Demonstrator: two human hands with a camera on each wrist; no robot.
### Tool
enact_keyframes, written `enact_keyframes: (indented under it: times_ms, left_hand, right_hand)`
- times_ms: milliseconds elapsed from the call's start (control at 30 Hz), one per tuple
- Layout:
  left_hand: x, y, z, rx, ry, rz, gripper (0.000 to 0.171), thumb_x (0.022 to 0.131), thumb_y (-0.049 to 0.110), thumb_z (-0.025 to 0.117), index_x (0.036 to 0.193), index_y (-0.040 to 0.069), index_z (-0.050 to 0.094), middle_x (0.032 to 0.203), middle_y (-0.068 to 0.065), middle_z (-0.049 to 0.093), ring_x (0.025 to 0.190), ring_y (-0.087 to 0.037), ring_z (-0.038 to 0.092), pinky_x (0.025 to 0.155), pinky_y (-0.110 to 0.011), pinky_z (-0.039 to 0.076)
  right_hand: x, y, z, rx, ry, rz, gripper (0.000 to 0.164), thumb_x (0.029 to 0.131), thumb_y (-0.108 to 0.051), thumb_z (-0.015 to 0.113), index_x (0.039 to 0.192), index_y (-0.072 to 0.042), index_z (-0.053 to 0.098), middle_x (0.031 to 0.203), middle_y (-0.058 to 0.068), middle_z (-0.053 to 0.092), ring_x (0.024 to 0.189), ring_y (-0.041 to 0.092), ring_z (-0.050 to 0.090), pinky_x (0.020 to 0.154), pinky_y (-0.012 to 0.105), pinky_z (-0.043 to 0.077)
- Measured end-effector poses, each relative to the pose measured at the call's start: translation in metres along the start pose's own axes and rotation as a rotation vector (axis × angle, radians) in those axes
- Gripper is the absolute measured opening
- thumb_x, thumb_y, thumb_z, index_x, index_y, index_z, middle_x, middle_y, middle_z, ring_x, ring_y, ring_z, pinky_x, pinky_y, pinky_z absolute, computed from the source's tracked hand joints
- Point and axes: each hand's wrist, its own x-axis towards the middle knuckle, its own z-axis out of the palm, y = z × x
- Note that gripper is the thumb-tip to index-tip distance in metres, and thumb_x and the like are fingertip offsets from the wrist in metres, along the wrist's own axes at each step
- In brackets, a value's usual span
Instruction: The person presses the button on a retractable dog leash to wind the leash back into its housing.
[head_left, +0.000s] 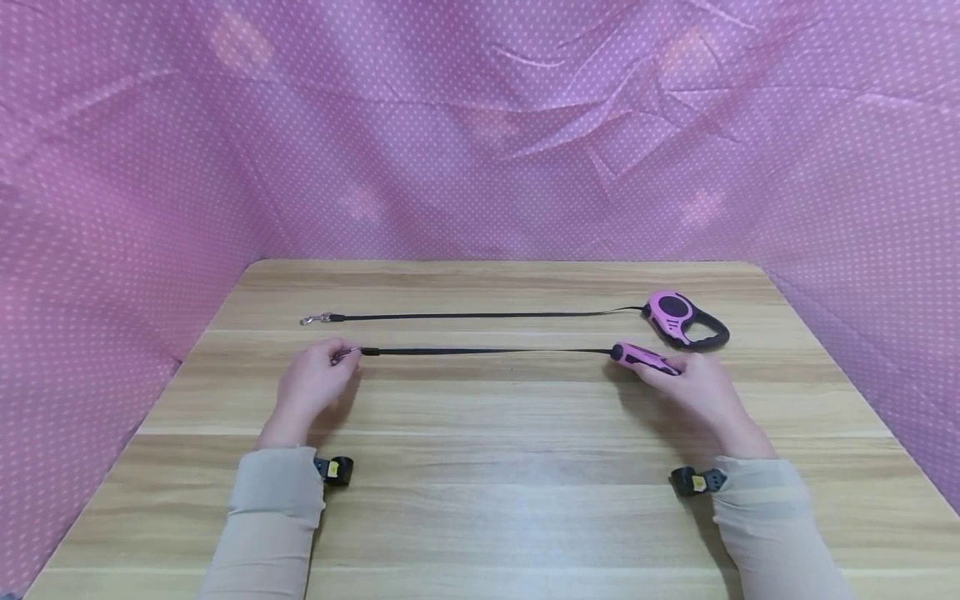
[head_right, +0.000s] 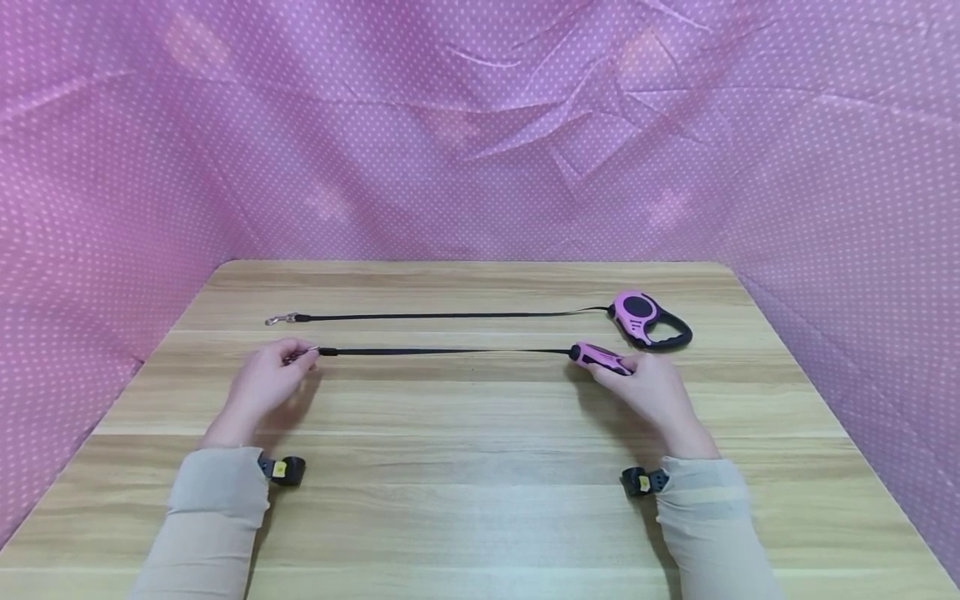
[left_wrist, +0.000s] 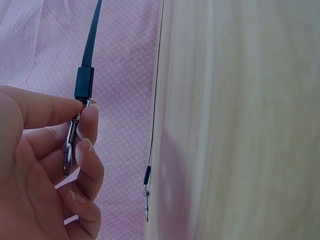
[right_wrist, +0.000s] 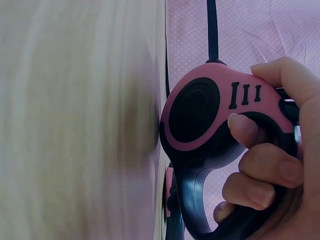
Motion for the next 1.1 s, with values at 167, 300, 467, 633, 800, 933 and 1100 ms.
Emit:
enact_keyframes:
  times_ms: [167,300,467,633,800,933,1100]
  left_hand:
    - [0.0006,0.0006,0.0011,-0.002,-0.005,0.001,0.044,0.103,0.039,0.044,0.133,0.011,0.059,0.134,-0.018,0.061,0.124,-0.041,0.055,0.101,-0.058,0.042]
    - [0.0003,0.0,0.0015,0.0,-0.003,0.002,0.044,0.103,0.039,0.044,0.133,0.011,0.059,0.135,-0.018,0.061,0.125,-0.041,0.055,0.1,-0.058,0.043]
    - [0.0004,-0.0003,0.0018,-0.001,-0.003,0.007,0.043,0.103,0.038,0.044,0.133,0.011,0.059,0.135,-0.018,0.061,0.125,-0.041,0.055,0.1,-0.059,0.042]
    - [0.0,0.001,0.0016,-0.003,-0.004,0.013,0.042,0.103,0.037,0.045,0.133,0.01,0.06,0.135,-0.018,0.061,0.125,-0.041,0.055,0.101,-0.059,0.042]
    - [-0.0004,0.0025,0.0013,-0.009,-0.013,0.012,0.042,0.103,0.036,0.045,0.133,0.01,0.059,0.137,-0.019,0.06,0.126,-0.042,0.054,0.102,-0.06,0.041]
    - [-0.0009,0.0029,0.0018,-0.01,-0.017,0.014,0.043,0.103,0.037,0.045,0.133,0.01,0.059,0.137,-0.019,0.059,0.126,-0.042,0.053,0.102,-0.06,0.041]
    - [-0.0012,0.0039,0.0035,-0.012,-0.016,0.029,0.044,0.103,0.039,0.045,0.134,0.01,0.058,0.136,-0.019,0.06,0.124,-0.041,0.055,0.102,-0.059,0.042]
  right_hand:
    - [0.0006,-0.0004,0.0013,0.012,-0.005,0.019,0.061,0.085,-0.067,0.064,0.087,-0.007,0.072,0.059,-0.01,0.041,0.06,0.014,0.043,0.056,0.031,0.039]
    - [0.0008,-0.0002,0.0012,0.003,-0.008,0.019,0.061,0.086,-0.066,0.063,0.09,-0.007,0.072,0.06,-0.009,0.044,0.063,0.016,0.045,0.057,0.031,0.04]
    - [0.0002,0.0002,0.0021,-0.008,0.003,0.016,0.059,0.084,-0.068,0.063,0.078,-0.009,0.067,0.057,-0.01,0.038,0.059,0.014,0.043,0.055,0.031,0.039]
    - [0.0011,0.0001,0.0034,-0.025,-0.005,0.011,0.059,0.084,-0.068,0.063,0.068,-0.012,0.056,0.056,-0.009,0.037,0.054,0.013,0.04,0.051,0.031,0.038]
    - [0.0016,-0.0003,0.0044,-0.025,-0.024,0.014,0.06,0.086,-0.067,0.062,0.075,-0.008,0.064,0.057,-0.008,0.039,0.057,0.015,0.042,0.053,0.03,0.038]
    - [0.0009,-0.0016,0.0039,-0.016,-0.029,0.006,0.059,0.087,-0.065,0.062,0.079,-0.007,0.067,0.056,-0.008,0.037,0.057,0.015,0.041,0.053,0.031,0.038]
    - [0.0008,-0.0041,0.0029,-0.035,-0.027,0.0,0.057,0.088,-0.063,0.063,0.079,-0.007,0.066,0.058,-0.007,0.041,0.058,0.015,0.042,0.053,0.03,0.038]
